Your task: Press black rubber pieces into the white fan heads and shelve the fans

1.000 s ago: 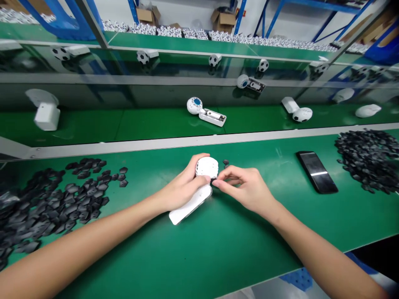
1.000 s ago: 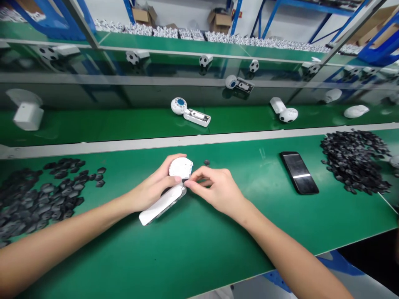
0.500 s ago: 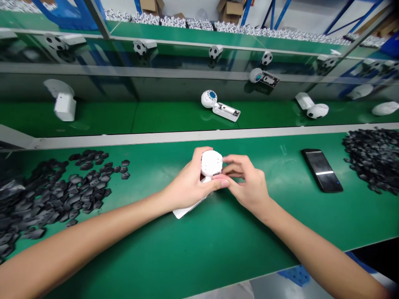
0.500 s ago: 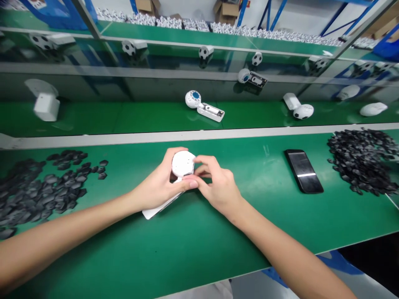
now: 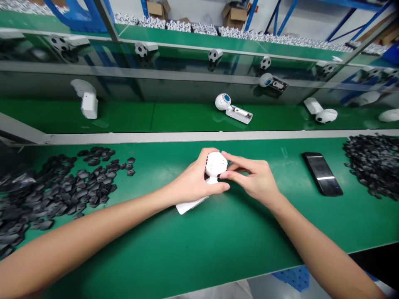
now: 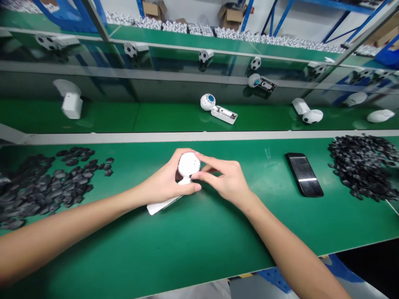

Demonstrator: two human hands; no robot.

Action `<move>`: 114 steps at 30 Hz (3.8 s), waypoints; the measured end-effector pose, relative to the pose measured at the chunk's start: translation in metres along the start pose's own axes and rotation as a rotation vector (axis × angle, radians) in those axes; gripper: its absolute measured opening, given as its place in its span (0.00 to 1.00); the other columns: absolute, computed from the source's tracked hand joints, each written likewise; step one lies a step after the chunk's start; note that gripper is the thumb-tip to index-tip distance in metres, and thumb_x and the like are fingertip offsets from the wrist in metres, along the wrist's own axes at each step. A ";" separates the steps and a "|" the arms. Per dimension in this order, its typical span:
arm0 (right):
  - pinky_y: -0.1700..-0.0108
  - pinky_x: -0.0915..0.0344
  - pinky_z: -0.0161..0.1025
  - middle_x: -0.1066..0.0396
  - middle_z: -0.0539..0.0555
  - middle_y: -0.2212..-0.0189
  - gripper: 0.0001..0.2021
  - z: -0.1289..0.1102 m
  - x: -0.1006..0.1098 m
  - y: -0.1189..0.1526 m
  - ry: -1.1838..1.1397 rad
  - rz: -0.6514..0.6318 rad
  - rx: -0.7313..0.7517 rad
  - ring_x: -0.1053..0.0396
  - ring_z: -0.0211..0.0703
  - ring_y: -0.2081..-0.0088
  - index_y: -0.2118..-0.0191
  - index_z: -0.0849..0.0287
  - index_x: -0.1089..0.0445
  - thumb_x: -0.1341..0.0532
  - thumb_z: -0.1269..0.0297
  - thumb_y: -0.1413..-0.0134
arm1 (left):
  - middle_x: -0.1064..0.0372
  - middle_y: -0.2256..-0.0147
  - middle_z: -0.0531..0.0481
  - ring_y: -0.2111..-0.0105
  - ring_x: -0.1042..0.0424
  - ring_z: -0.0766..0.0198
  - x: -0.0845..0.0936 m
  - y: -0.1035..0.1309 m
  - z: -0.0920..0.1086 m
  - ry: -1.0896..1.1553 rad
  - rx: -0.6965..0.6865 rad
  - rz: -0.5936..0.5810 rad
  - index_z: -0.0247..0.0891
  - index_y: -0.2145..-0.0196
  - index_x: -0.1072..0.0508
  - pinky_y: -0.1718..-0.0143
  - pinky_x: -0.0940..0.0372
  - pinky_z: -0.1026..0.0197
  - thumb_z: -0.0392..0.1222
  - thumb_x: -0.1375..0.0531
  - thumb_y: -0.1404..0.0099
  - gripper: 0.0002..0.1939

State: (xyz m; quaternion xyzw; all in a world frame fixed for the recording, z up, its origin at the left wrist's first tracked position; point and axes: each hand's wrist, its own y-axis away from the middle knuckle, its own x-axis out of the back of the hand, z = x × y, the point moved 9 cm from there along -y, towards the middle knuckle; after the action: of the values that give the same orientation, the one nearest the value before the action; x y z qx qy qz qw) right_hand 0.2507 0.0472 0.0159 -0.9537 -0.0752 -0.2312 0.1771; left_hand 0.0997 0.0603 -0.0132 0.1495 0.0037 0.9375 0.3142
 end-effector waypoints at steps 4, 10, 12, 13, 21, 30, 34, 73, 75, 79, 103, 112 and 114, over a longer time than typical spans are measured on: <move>0.55 0.25 0.41 0.18 0.52 0.64 0.14 0.034 0.039 -0.011 0.136 0.106 -0.129 0.20 0.44 0.62 0.47 0.53 0.18 0.37 0.55 0.29 | 0.32 0.60 0.51 0.67 0.27 0.61 0.004 -0.005 -0.009 0.216 0.099 -0.012 0.46 0.37 0.44 0.66 0.30 0.57 0.39 0.33 0.38 0.37; 0.56 0.29 0.44 0.21 0.55 0.57 0.13 0.059 0.029 -0.017 0.372 -0.077 -0.107 0.24 0.47 0.58 0.51 0.53 0.17 0.38 0.57 0.29 | 0.29 0.64 0.54 0.69 0.20 0.56 0.017 -0.005 -0.010 0.296 0.121 0.056 0.49 0.34 0.50 0.58 0.24 0.45 0.30 0.36 0.41 0.44; 0.51 0.29 0.45 0.22 0.56 0.55 0.13 0.060 0.021 -0.016 0.399 -0.134 -0.093 0.24 0.48 0.55 0.52 0.53 0.17 0.40 0.58 0.28 | 0.28 0.64 0.53 0.68 0.20 0.56 0.024 -0.005 -0.012 0.301 0.112 0.112 0.48 0.33 0.50 0.57 0.24 0.43 0.31 0.36 0.41 0.44; 0.48 0.29 0.46 0.23 0.57 0.54 0.14 0.060 0.018 -0.016 0.417 -0.159 -0.081 0.24 0.49 0.53 0.50 0.53 0.17 0.41 0.58 0.27 | 0.27 0.64 0.53 0.69 0.20 0.56 0.027 -0.004 -0.013 0.306 0.118 0.140 0.48 0.33 0.50 0.57 0.24 0.43 0.31 0.35 0.41 0.44; 0.51 0.29 0.43 0.28 0.58 0.52 0.18 0.061 0.009 -0.016 0.518 -0.334 0.018 0.26 0.46 0.54 0.44 0.52 0.20 0.45 0.57 0.24 | 0.27 0.66 0.53 0.72 0.22 0.60 0.028 -0.004 -0.015 0.401 0.128 0.167 0.43 0.30 0.51 0.62 0.26 0.51 0.32 0.34 0.41 0.46; 0.53 0.29 0.44 0.24 0.57 0.60 0.13 0.035 0.017 -0.022 0.314 0.003 -0.032 0.25 0.45 0.60 0.53 0.59 0.29 0.48 0.58 0.23 | 0.30 0.50 0.46 0.64 0.21 0.61 0.032 0.002 0.005 0.470 0.007 0.165 0.42 0.41 0.42 0.59 0.24 0.51 0.33 0.34 0.39 0.32; 0.56 0.23 0.39 0.20 0.53 0.60 0.12 0.003 0.004 -0.005 -0.021 0.008 -0.113 0.20 0.41 0.61 0.49 0.55 0.23 0.41 0.57 0.26 | 0.32 0.49 0.47 0.60 0.26 0.64 0.042 0.010 0.025 0.181 -0.112 0.223 0.44 0.39 0.42 0.57 0.30 0.59 0.32 0.35 0.38 0.32; 0.54 0.30 0.42 0.24 0.54 0.52 0.15 0.054 0.023 -0.007 0.402 -0.271 -0.140 0.25 0.46 0.55 0.45 0.50 0.22 0.38 0.53 0.29 | 0.27 0.59 0.50 0.68 0.28 0.64 0.052 0.013 0.040 0.013 -0.222 0.181 0.42 0.44 0.31 0.67 0.36 0.61 0.55 0.33 0.31 0.24; 0.52 0.30 0.42 0.26 0.54 0.51 0.15 0.057 0.018 -0.006 0.415 -0.334 -0.100 0.26 0.45 0.55 0.44 0.47 0.22 0.37 0.53 0.30 | 0.27 0.55 0.46 0.63 0.25 0.61 0.056 0.015 0.040 0.049 -0.272 0.225 0.42 0.43 0.33 0.64 0.33 0.60 0.52 0.33 0.31 0.24; 0.51 0.31 0.41 0.25 0.53 0.54 0.13 0.052 0.014 -0.008 0.431 -0.289 -0.023 0.25 0.43 0.56 0.48 0.49 0.19 0.38 0.54 0.29 | 0.31 0.39 0.41 0.39 0.29 0.50 0.053 0.018 0.058 0.022 -0.513 0.213 0.44 0.37 0.40 0.42 0.32 0.52 0.44 0.29 0.35 0.34; 0.64 0.22 0.29 0.19 0.52 0.68 0.09 -0.007 -0.019 0.019 -0.371 0.038 -0.335 0.18 0.40 0.67 0.64 0.58 0.22 0.25 0.60 0.43 | 0.30 0.51 0.49 0.62 0.29 0.60 0.013 0.017 0.007 -0.092 -0.017 0.023 0.55 0.31 0.50 0.64 0.31 0.59 0.48 0.31 0.36 0.43; 0.69 0.27 0.26 0.23 0.47 0.73 0.12 -0.031 -0.020 0.019 -0.041 0.143 -0.038 0.25 0.33 0.74 0.70 0.58 0.28 0.25 0.63 0.43 | 0.30 0.51 0.48 0.57 0.29 0.57 0.011 0.020 0.007 -0.110 0.014 0.088 0.48 0.35 0.43 0.60 0.33 0.59 0.60 0.26 0.43 0.46; 0.67 0.27 0.29 0.24 0.47 0.72 0.12 -0.028 -0.022 0.018 -0.003 0.127 -0.009 0.26 0.34 0.72 0.69 0.58 0.28 0.26 0.62 0.41 | 0.29 0.51 0.49 0.58 0.29 0.58 0.011 0.019 0.007 -0.121 0.004 0.101 0.47 0.36 0.41 0.58 0.33 0.58 0.61 0.26 0.43 0.45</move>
State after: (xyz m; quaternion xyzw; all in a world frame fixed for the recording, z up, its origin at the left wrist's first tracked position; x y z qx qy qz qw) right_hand 0.2239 0.0185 0.0236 -0.9576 -0.0136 -0.2185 0.1873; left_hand 0.0817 0.0509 -0.0014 0.2067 -0.0209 0.9414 0.2656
